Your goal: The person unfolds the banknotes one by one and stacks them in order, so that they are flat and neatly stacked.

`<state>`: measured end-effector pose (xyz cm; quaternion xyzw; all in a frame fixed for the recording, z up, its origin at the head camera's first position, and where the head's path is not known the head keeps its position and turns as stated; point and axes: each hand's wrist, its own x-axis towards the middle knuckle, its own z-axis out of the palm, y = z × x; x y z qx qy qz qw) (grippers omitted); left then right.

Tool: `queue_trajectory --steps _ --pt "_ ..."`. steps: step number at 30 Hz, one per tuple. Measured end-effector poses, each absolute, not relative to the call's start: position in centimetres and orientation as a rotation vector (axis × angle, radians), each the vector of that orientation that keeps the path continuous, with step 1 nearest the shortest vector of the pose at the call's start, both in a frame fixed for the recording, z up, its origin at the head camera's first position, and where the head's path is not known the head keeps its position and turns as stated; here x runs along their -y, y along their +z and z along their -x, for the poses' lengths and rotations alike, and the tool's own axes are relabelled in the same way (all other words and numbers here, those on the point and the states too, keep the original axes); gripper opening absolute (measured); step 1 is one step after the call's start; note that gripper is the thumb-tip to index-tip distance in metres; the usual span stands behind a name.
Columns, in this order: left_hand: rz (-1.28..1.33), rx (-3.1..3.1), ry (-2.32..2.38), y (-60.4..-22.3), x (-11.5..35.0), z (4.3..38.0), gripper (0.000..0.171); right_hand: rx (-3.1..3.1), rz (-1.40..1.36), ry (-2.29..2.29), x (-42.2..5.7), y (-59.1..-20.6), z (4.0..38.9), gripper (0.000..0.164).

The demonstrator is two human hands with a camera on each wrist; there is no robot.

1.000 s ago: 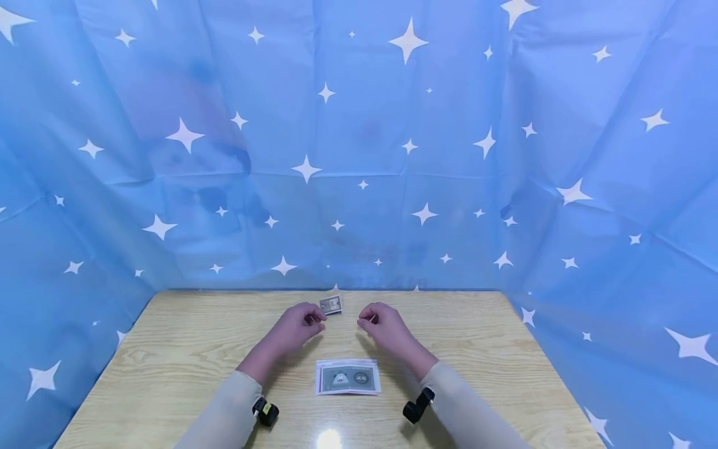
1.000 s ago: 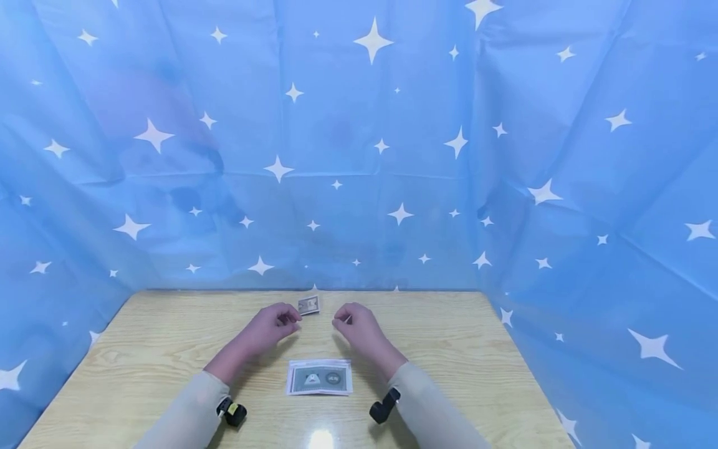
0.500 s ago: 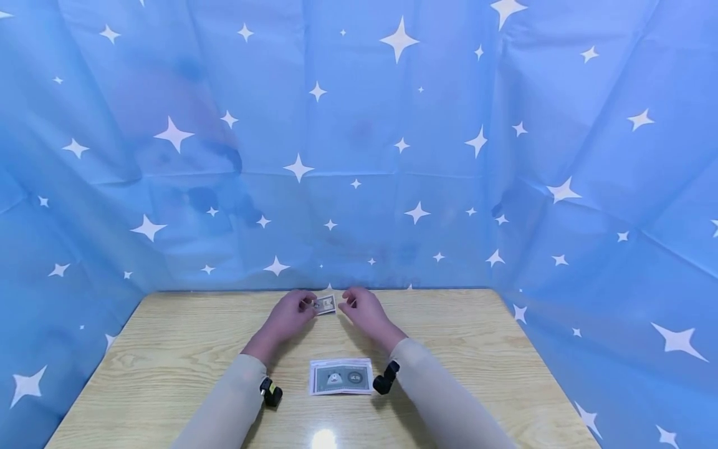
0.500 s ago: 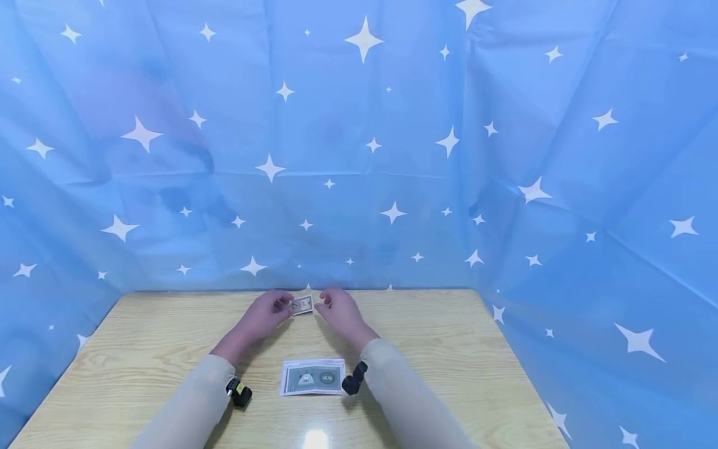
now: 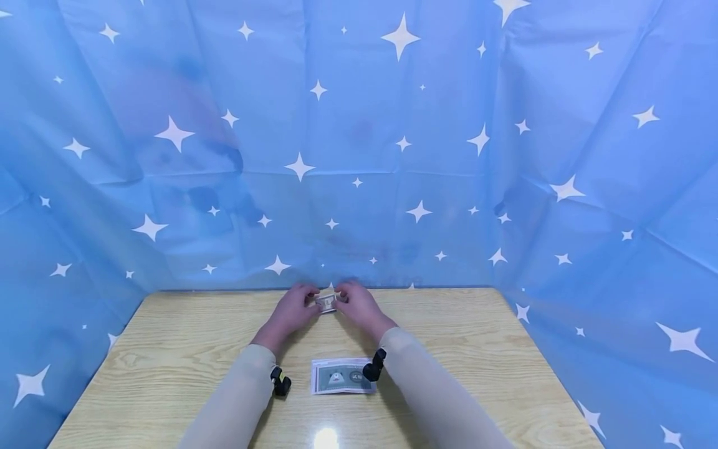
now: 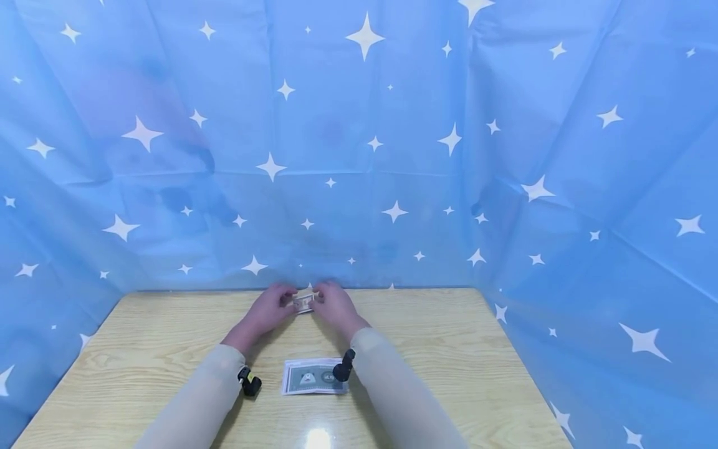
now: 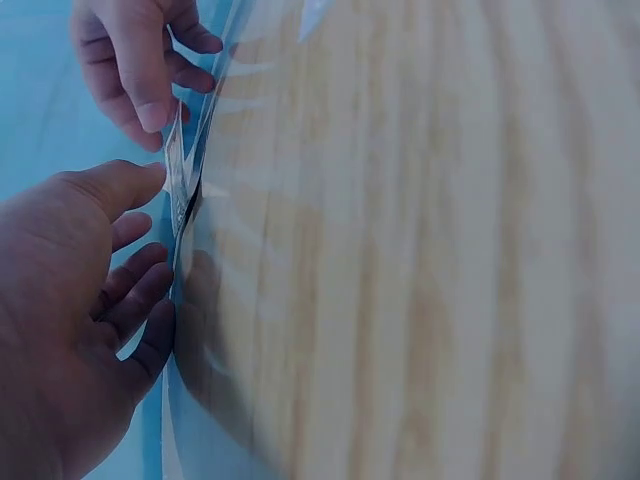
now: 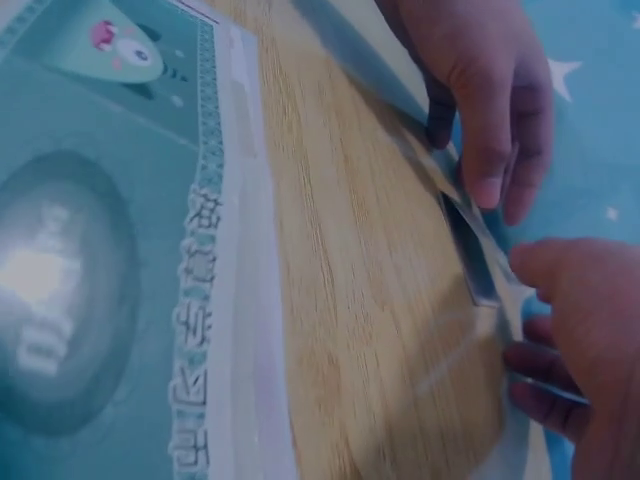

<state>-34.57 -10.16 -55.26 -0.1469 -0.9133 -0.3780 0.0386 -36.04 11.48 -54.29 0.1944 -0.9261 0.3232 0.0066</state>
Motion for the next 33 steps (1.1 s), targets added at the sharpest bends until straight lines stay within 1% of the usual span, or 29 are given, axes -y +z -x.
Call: queue_trajectory --steps 7,13,18,26,30,33 --pt "0.476 2.81 -1.154 -55.8 10.0 34.9 0.045 2.948 -0.644 0.987 -10.9 -54.5 36.5 0.04" --pt "0.468 2.797 -1.235 -56.5 10.1 35.1 0.046 2.975 -0.648 0.941 -10.8 -54.7 36.6 0.033" --pt "0.439 2.801 -1.279 -56.7 10.2 35.1 0.045 2.968 -0.673 0.957 -10.8 -54.7 36.6 0.032" --pt "0.435 2.79 -1.268 -57.5 10.1 35.3 0.043 2.99 -0.617 1.01 -10.9 -54.8 36.2 0.037" --pt "0.442 2.764 -1.271 -57.6 10.1 35.2 0.043 2.978 -0.592 1.055 -10.8 -54.8 36.1 0.035" --pt "0.448 2.736 -1.279 -57.5 10.0 35.2 0.042 2.952 -0.564 1.104 -10.8 -54.7 36.1 0.031"
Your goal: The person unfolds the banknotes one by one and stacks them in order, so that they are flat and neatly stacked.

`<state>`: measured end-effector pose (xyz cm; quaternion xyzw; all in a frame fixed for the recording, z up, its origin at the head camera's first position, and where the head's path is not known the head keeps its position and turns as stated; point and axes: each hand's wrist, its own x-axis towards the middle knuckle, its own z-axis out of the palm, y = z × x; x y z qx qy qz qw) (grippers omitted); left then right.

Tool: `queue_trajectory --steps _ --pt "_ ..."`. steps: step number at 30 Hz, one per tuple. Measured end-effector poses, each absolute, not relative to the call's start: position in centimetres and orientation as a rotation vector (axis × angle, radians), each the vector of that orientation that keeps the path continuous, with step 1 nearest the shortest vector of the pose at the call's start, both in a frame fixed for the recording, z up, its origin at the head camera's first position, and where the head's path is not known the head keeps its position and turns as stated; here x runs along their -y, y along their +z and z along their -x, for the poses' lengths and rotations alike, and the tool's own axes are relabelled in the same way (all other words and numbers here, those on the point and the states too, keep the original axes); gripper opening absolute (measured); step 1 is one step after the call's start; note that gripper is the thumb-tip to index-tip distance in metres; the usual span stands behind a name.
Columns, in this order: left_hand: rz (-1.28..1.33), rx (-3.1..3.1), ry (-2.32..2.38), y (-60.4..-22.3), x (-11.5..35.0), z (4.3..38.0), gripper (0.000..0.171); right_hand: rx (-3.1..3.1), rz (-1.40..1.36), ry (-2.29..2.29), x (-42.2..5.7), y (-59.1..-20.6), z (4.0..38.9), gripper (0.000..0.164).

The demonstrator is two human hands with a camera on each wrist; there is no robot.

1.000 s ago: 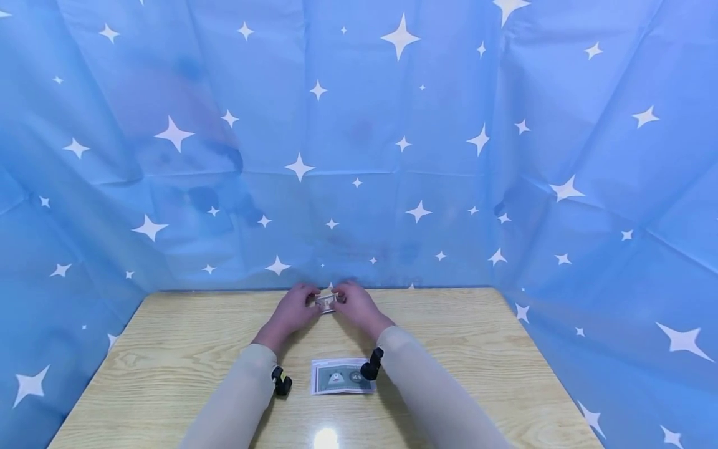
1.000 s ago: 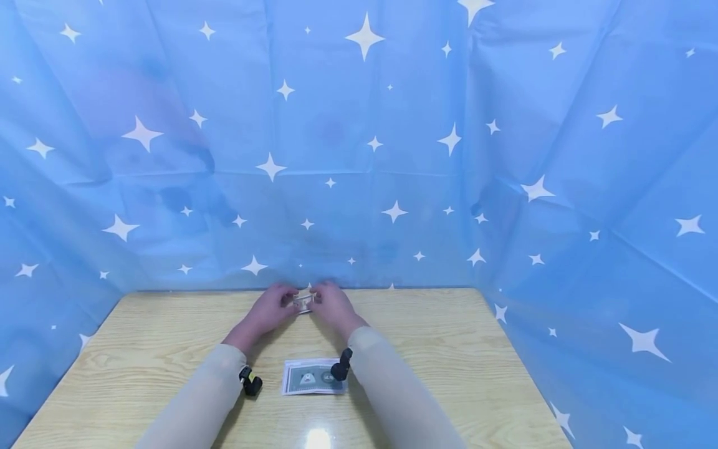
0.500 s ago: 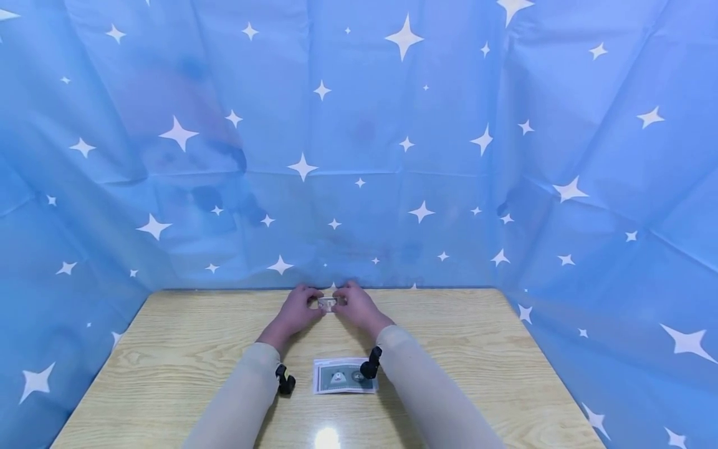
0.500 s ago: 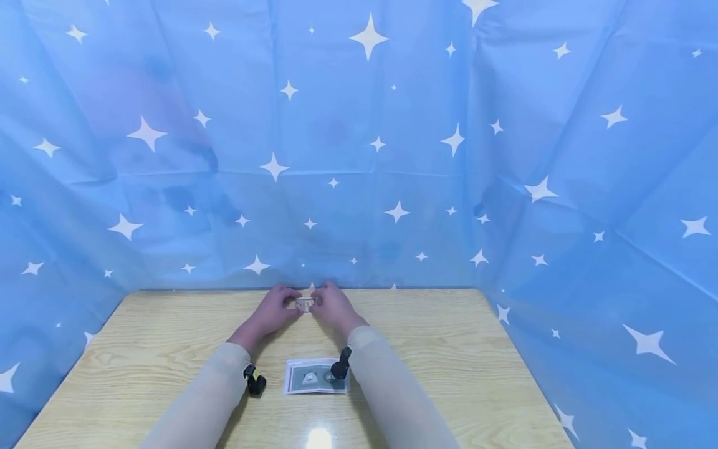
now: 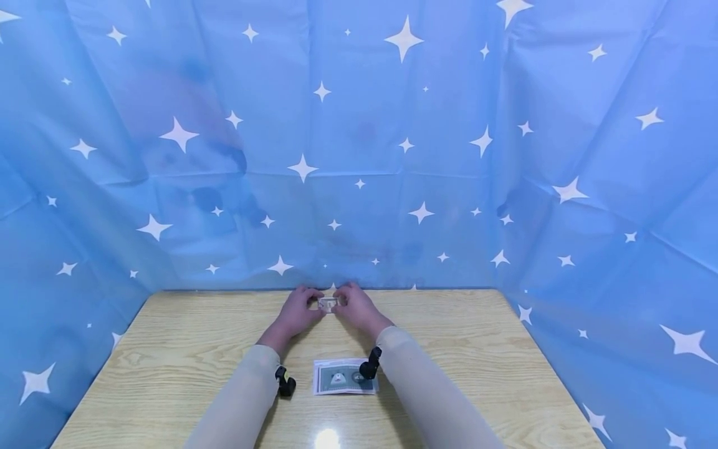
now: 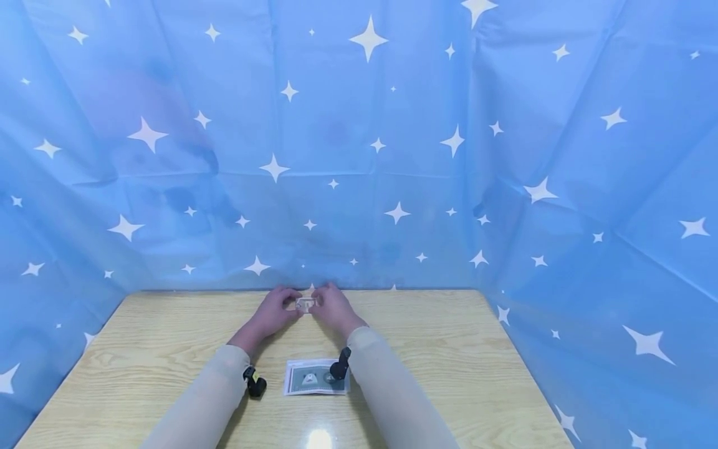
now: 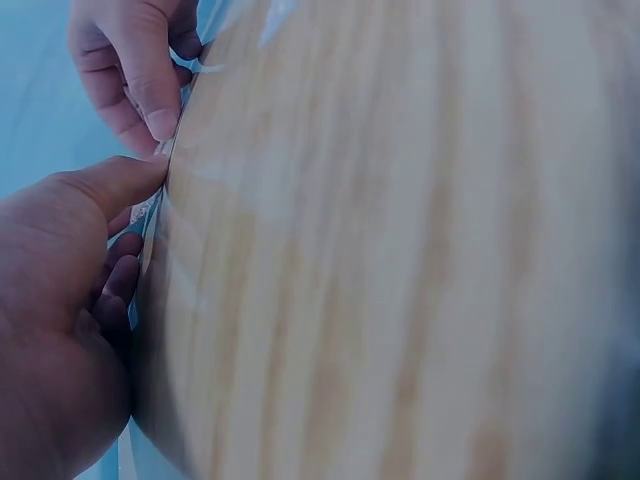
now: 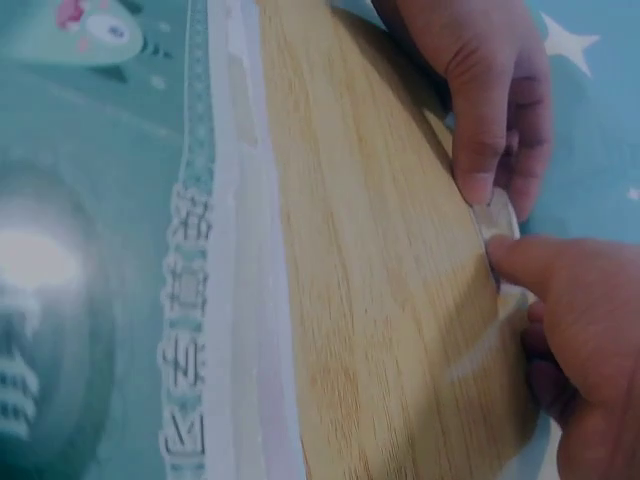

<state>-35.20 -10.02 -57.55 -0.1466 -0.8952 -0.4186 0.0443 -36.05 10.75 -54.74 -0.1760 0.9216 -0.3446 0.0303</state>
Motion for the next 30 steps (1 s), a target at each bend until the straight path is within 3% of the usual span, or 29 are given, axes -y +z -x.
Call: queue_trajectory --steps 15,20,26,30 --pt "0.434 2.693 -1.466 -56.6 9.8 35.0 0.03 -2.85 0.479 -1.24 -10.7 -55.3 36.1 0.011" --pt "0.418 2.647 -1.528 -56.5 9.6 35.0 0.025 -2.818 0.472 -1.326 -10.9 -55.1 35.9 0.013" --pt "0.404 2.553 -1.687 -56.1 9.7 34.6 0.026 -2.665 0.485 -1.524 -11.4 -54.7 35.8 0.002" --pt "0.376 2.528 -1.786 -55.9 9.8 34.5 0.027 -2.594 0.474 -1.597 -11.8 -54.1 35.8 0.006"
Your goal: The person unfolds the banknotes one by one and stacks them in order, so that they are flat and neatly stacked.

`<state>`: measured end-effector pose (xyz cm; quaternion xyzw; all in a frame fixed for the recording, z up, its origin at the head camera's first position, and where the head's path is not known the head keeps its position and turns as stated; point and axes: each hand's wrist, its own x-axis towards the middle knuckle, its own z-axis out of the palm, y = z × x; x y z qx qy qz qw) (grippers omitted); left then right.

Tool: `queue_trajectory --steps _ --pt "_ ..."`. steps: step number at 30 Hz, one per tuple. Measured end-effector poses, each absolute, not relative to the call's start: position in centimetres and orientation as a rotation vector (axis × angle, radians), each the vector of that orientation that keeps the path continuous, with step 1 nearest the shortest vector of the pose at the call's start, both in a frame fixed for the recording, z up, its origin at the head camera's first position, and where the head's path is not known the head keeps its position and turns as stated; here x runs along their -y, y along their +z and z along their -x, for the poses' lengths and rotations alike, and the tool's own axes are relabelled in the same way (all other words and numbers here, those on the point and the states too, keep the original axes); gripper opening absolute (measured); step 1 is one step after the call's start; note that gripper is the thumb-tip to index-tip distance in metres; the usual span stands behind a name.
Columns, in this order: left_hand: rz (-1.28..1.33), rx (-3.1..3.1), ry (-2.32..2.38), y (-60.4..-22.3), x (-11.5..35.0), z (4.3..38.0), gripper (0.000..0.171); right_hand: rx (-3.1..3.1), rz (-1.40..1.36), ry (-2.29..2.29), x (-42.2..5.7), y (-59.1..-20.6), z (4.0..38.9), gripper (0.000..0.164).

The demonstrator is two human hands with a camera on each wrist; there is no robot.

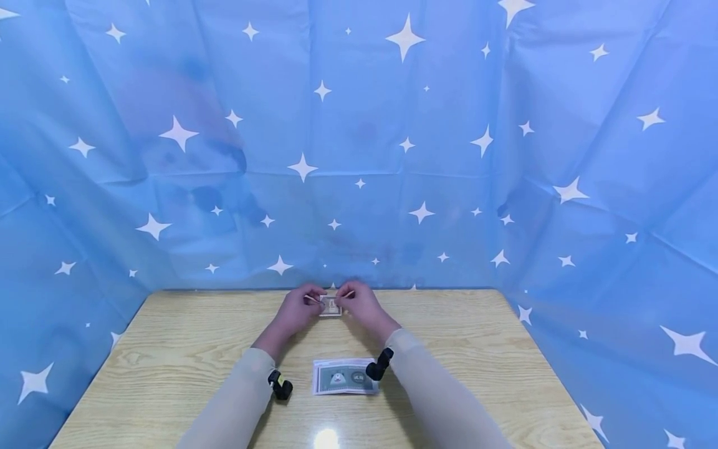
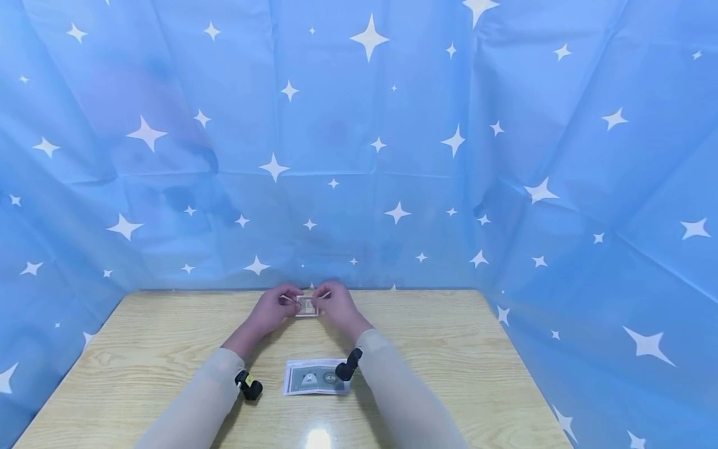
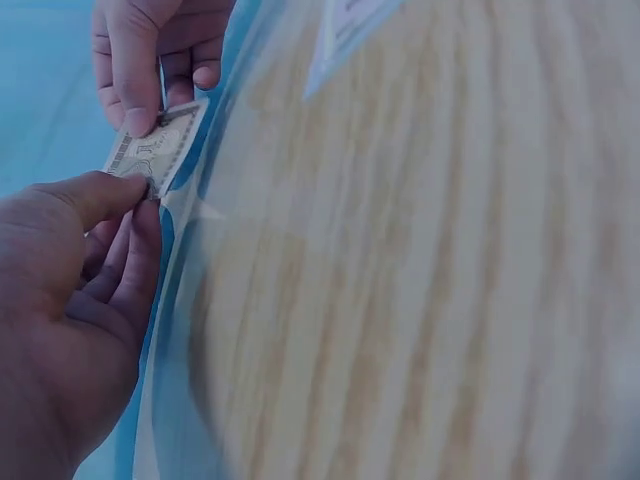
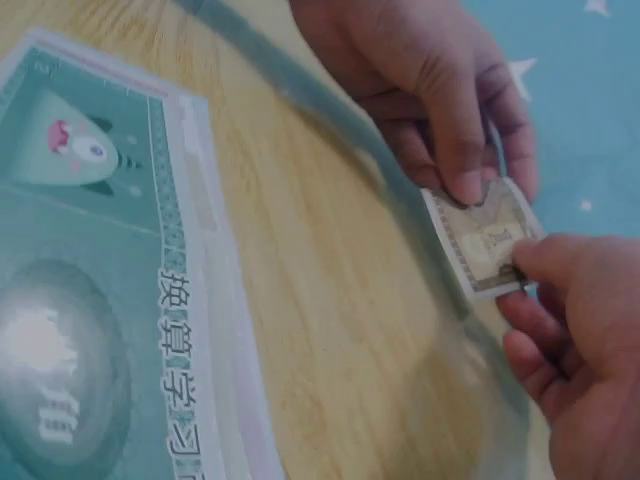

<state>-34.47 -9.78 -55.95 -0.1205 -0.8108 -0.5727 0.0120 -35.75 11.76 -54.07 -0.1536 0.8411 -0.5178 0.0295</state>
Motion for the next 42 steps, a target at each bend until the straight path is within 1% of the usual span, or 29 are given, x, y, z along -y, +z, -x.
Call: queue_trajectory --steps 7,12,19,25,29,33,42 --pt "0.366 2.477 -1.92 -55.4 9.8 33.9 0.03 -2.608 0.53 -1.592 -12.5 -52.7 34.9 0.008" --pt "0.395 2.477 -1.978 -55.0 9.7 32.9 0.03 -2.555 0.585 -1.637 -13.3 -52.2 33.9 0.007" --pt "0.516 2.484 -1.997 -54.4 9.8 30.7 0.026 -2.512 0.617 -1.644 -14.2 -52.0 32.2 0.004" --pt "0.598 2.491 -1.986 -54.1 9.4 29.2 0.026 -2.483 0.652 -1.626 -15.1 -51.8 30.6 0.005" --pt "0.633 2.514 -1.973 -54.0 9.1 28.4 0.026 -2.477 0.64 -1.621 -15.7 -51.7 29.5 0.004" --pt "0.643 2.532 -1.985 -54.2 8.9 27.7 0.025 -2.47 0.637 -1.601 -16.0 -51.6 28.5 0.008" --pt "0.728 2.496 -2.054 -54.1 8.5 26.4 0.027 -2.458 0.651 -1.61 -16.9 -51.4 26.7 0.004"
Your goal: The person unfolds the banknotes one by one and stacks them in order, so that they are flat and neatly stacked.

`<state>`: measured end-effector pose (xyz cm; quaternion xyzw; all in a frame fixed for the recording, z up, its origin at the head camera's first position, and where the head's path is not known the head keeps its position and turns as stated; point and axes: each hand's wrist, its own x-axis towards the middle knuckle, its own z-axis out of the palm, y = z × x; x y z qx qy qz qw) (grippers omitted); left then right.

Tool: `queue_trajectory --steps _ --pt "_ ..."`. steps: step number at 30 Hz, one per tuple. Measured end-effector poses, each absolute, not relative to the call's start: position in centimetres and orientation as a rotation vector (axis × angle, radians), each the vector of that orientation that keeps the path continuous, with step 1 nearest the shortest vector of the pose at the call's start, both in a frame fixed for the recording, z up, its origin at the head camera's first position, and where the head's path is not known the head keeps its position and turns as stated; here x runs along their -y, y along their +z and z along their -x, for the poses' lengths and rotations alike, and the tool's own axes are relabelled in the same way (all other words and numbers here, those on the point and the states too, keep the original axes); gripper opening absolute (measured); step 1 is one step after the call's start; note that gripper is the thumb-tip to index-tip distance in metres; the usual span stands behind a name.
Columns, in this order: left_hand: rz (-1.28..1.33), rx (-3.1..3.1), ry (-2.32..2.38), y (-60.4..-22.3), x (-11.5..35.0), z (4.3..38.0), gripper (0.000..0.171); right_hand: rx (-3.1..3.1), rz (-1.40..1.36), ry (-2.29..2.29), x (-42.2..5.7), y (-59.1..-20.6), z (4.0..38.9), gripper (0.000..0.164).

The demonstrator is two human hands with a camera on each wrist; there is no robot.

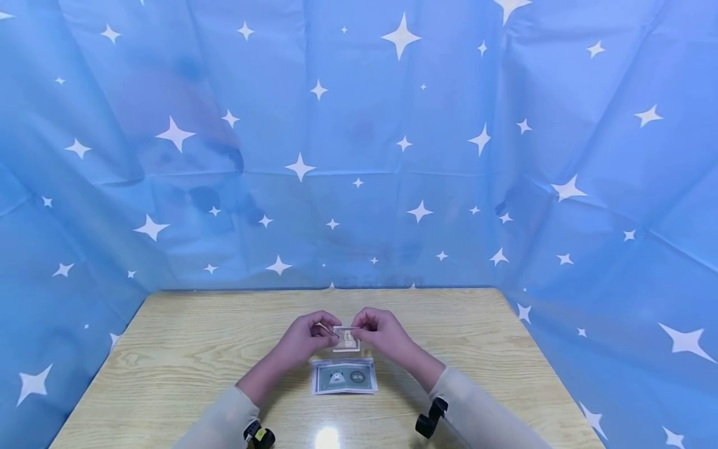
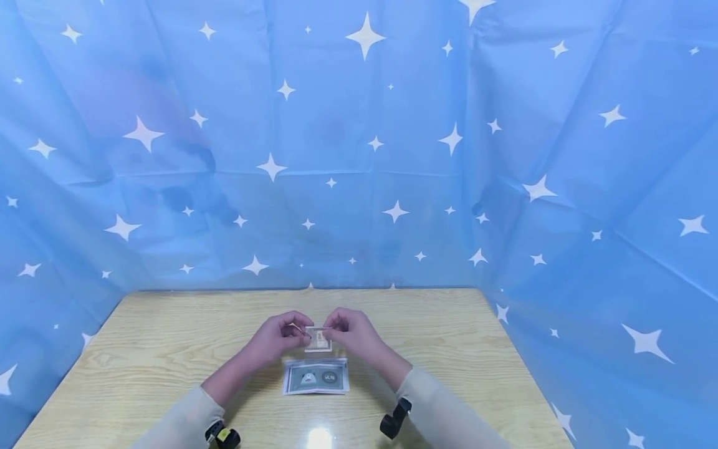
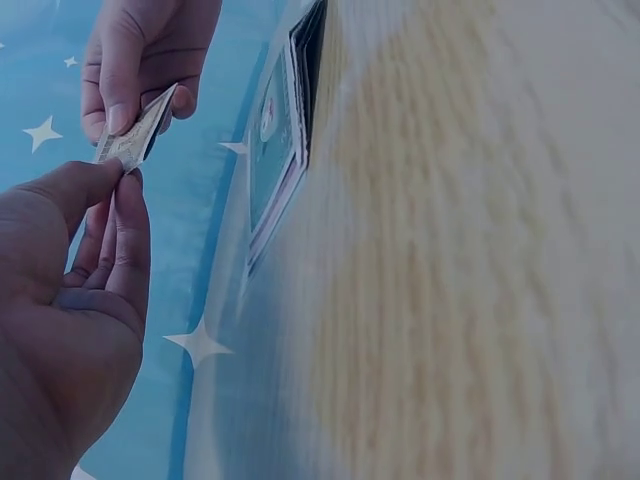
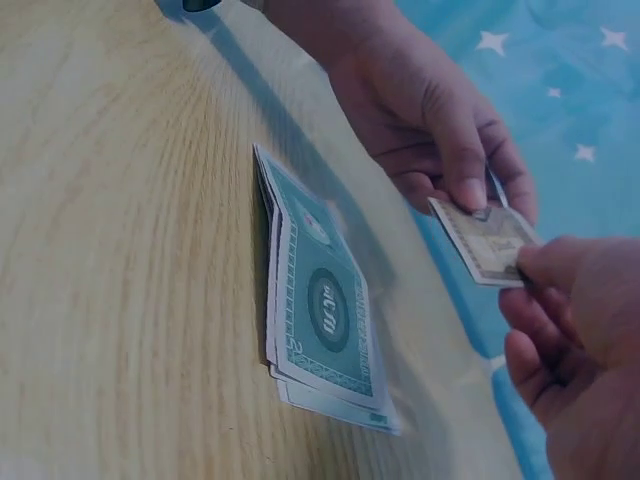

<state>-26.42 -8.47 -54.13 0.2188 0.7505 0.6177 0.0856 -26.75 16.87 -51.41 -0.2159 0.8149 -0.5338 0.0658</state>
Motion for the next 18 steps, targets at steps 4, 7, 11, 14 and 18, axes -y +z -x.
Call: queue_trajectory --steps 4,7,11,14,18 --pt "-0.677 -2.251 1.82 -53.9 8.4 26.1 0.026 -2.466 0.635 -1.624 -17.0 -51.4 26.2 0.004" --pt "-0.698 -2.26 1.801 -53.8 8.3 25.9 0.026 -2.487 0.604 -1.629 -17.1 -51.4 25.8 0.004" --pt "-0.699 -2.289 1.783 -53.8 8.2 25.8 0.026 -2.549 0.583 -1.63 -17.1 -51.5 25.5 0.006" --pt "-0.698 -2.297 1.79 -53.8 8.1 25.8 0.026 -2.6 0.565 -1.615 -17.0 -51.5 25.5 0.008" --pt "-0.687 -2.289 1.809 -53.9 7.9 25.7 0.025 -2.592 0.557 -1.622 -17.0 -51.3 25.4 0.007"
